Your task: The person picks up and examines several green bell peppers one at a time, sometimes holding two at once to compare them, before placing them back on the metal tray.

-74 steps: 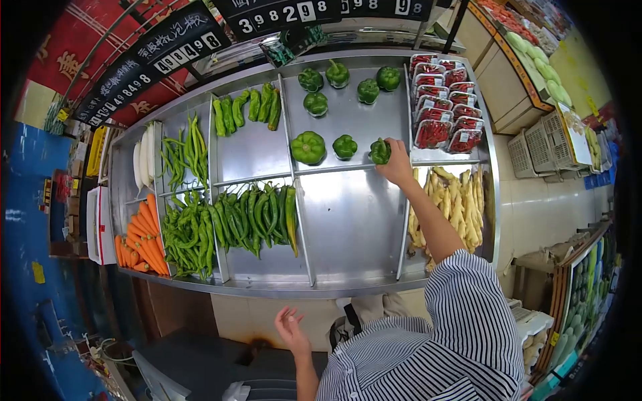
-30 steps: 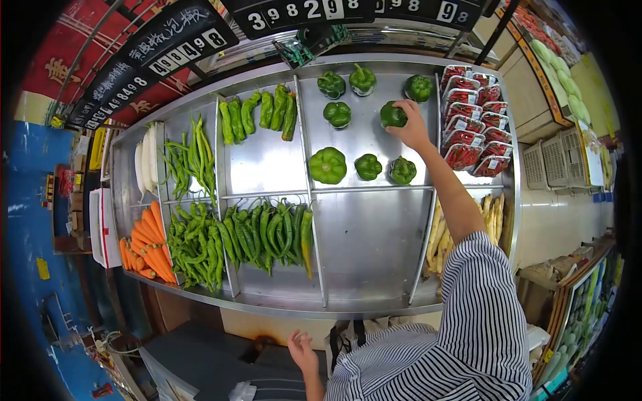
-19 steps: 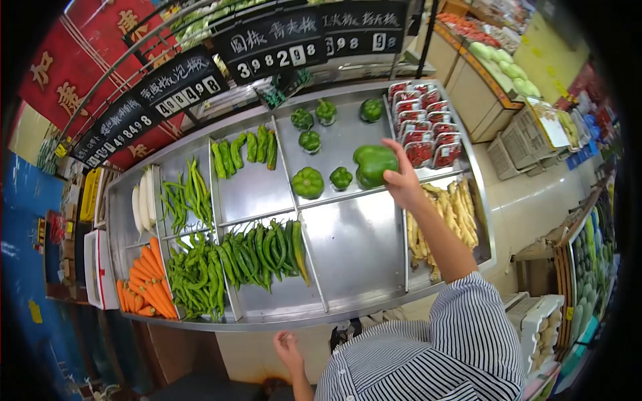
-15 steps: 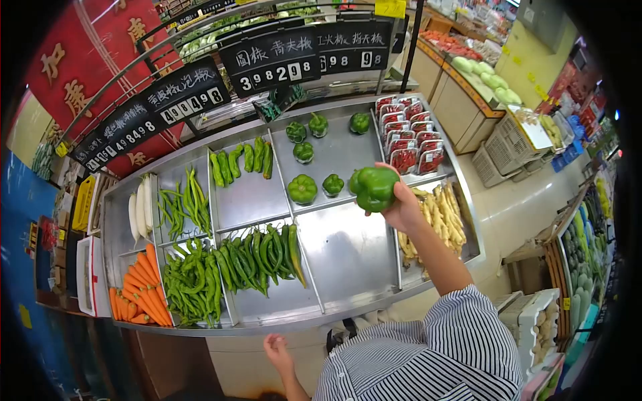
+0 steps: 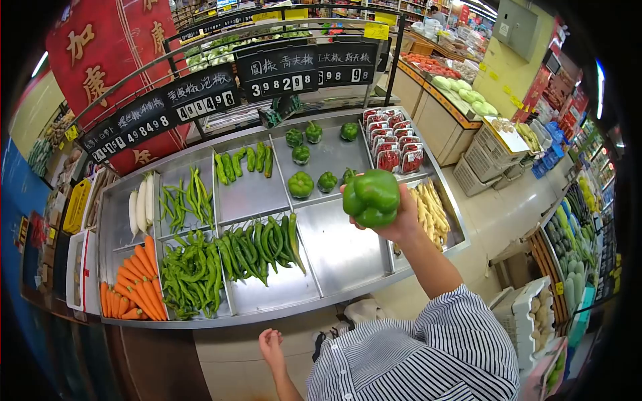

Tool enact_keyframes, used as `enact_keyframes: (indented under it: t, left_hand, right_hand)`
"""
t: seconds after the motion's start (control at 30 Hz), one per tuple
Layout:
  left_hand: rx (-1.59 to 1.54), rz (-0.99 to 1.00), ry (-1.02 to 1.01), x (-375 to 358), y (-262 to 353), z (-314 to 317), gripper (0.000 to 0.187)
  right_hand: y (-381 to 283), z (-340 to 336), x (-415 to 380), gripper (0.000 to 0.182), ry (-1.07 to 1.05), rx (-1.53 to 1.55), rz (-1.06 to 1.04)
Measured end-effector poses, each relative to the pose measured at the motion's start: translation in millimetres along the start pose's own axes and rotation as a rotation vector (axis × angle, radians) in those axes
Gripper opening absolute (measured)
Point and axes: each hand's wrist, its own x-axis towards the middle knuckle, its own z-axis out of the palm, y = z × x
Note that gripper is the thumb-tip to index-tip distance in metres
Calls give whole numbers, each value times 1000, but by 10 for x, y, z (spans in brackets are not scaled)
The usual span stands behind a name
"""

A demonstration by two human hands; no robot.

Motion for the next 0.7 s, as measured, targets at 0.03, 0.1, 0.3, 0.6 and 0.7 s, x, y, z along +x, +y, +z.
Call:
enact_keyframes:
  t: [0.03,0.1,0.3,0.6,0.7]
  left_hand:
    - [2,8,-36,38,49,9,20]
    - [19,44,-94,113,182,54,21]
    - [145,227,-382,-18,1288,537,25]
    - [-31,418,-727,-390,2289,1359,73]
    - [70,714,-652,-364,2508,1557,88]
  right_hand:
    - [1,85,-29,86,8,-32,-23]
    - [-15,205,-47,92,-71,-179,-81]
    - [-11,358,-172,112,-220,-590,-180]
    - [-80,512,-261,97,-458,-842,-224]
    - [-212,586,-255,84,-529,-1139,-308]
